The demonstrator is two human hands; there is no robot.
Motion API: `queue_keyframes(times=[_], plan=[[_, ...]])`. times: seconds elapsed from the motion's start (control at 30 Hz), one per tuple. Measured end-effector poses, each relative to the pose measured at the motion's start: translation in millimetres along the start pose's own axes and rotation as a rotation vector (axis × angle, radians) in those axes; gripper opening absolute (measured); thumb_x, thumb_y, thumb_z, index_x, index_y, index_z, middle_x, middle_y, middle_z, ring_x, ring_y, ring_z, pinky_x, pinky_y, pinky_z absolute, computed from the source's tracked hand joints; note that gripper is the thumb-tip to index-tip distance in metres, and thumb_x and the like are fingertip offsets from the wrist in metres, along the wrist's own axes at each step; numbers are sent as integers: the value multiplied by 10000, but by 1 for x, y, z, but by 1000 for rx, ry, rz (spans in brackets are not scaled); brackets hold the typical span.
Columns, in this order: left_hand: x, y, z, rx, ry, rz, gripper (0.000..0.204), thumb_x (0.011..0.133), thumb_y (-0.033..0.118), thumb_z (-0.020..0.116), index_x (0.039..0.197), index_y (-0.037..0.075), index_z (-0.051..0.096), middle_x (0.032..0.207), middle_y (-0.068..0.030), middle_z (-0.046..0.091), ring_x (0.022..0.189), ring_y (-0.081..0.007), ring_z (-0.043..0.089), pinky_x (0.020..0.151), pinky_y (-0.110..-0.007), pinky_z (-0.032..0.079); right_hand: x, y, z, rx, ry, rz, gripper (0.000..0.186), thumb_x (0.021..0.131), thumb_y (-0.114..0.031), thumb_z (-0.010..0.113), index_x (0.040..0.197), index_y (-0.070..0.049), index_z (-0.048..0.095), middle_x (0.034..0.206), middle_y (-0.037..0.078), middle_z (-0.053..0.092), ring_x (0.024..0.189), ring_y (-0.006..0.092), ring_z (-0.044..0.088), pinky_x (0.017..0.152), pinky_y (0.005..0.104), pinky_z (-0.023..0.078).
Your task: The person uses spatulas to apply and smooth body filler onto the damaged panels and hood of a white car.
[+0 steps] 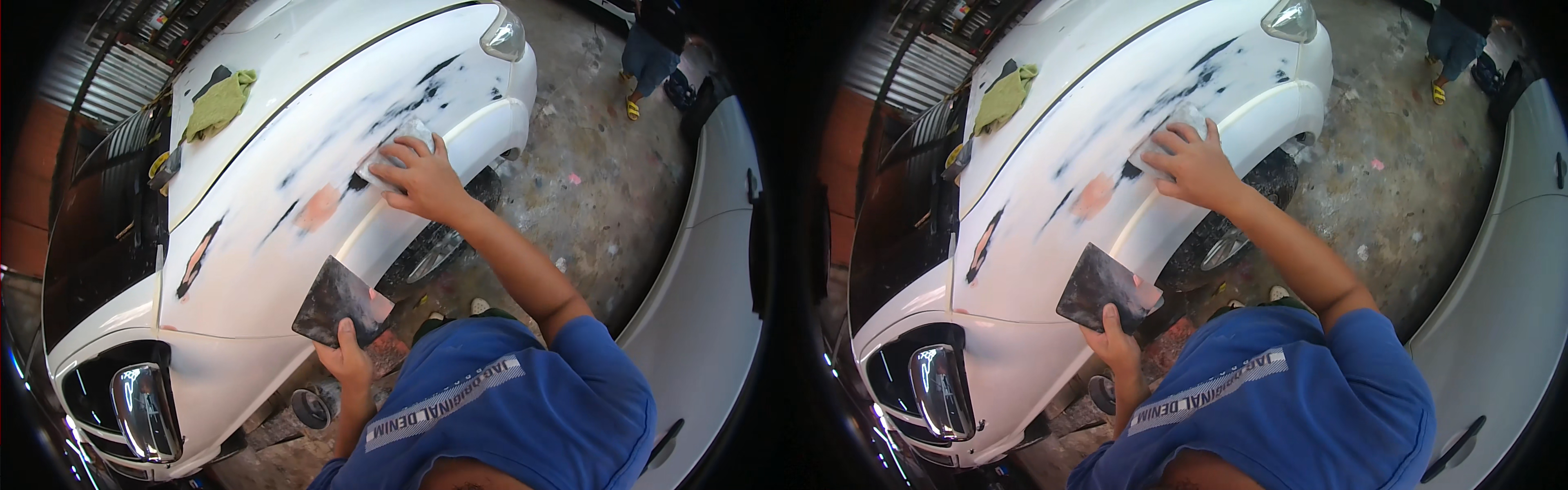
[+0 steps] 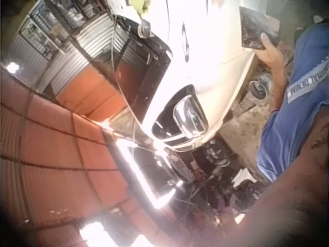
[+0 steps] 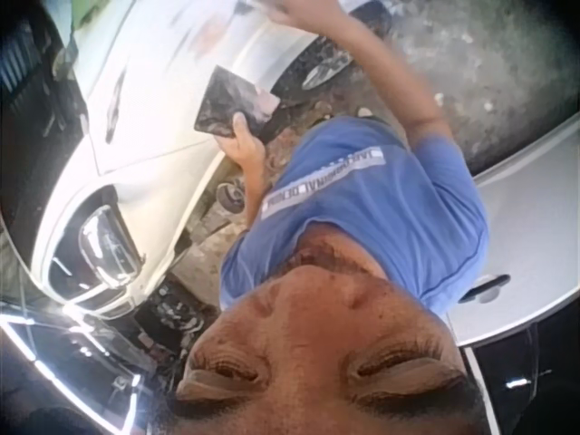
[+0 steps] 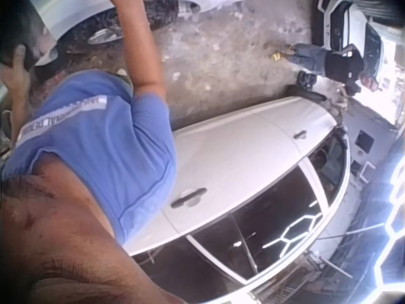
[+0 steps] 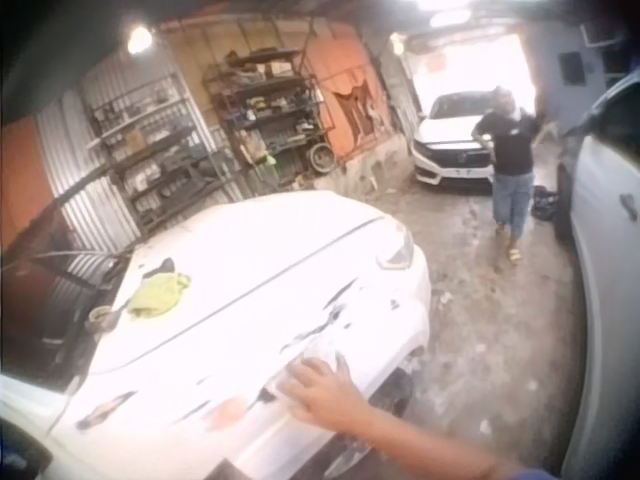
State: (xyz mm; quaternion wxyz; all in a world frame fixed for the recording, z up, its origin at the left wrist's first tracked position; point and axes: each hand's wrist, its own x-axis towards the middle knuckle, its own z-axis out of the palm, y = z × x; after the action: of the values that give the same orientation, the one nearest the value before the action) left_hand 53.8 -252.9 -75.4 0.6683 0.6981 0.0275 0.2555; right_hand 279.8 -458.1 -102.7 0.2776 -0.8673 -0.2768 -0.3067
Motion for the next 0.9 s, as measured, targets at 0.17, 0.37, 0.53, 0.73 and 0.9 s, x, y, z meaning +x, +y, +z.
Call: queue_keyframes(times=[0.17,0.37,0.53,0.73,0.9], plan=[[-2,-2,7,-41,43,-66,415,987,-7,517,1390,-82,452,1327,-176,587,1193,-235,590,1062,-386,456,-14,18,-12,-36,-168,-30,446,778,-354,743,1205,-236,699,1337,23,570,1331,292,480,1031,765,308],[-1,-2,12,-7,-6,-37,401,996,-12,520,1386,-72,447,1325,-171,576,1171,-227,602,1047,-373,475,-6,33,-15,17,1,17,458,795,-355,741,1233,-230,688,1364,29,567,1350,297,465,1059,741,289],[2,-4,16,-38,-32,-44,405,994,-10,524,1388,-69,449,1311,-171,588,1174,-232,605,1053,-379,472,-6,41,3,2,61,-1,467,795,-366,748,1237,-231,685,1373,30,569,1357,297,456,1061,736,287],[1,-10,15,-37,-40,-100,398,994,-4,521,1381,-66,452,1308,-173,591,1175,-231,606,1055,-385,472,-3,37,-14,32,-86,-16,485,783,-356,759,1245,-223,702,1410,32,556,1383,295,442,1122,701,255],[5,-8,18,-8,-45,-87,401,989,-1,526,1377,-83,464,1294,-170,612,1168,-225,611,1047,-375,471,-8,41,-9,-11,-100,2,485,782,-348,758,1246,-218,705,1390,39,565,1383,294,445,1115,685,271]])
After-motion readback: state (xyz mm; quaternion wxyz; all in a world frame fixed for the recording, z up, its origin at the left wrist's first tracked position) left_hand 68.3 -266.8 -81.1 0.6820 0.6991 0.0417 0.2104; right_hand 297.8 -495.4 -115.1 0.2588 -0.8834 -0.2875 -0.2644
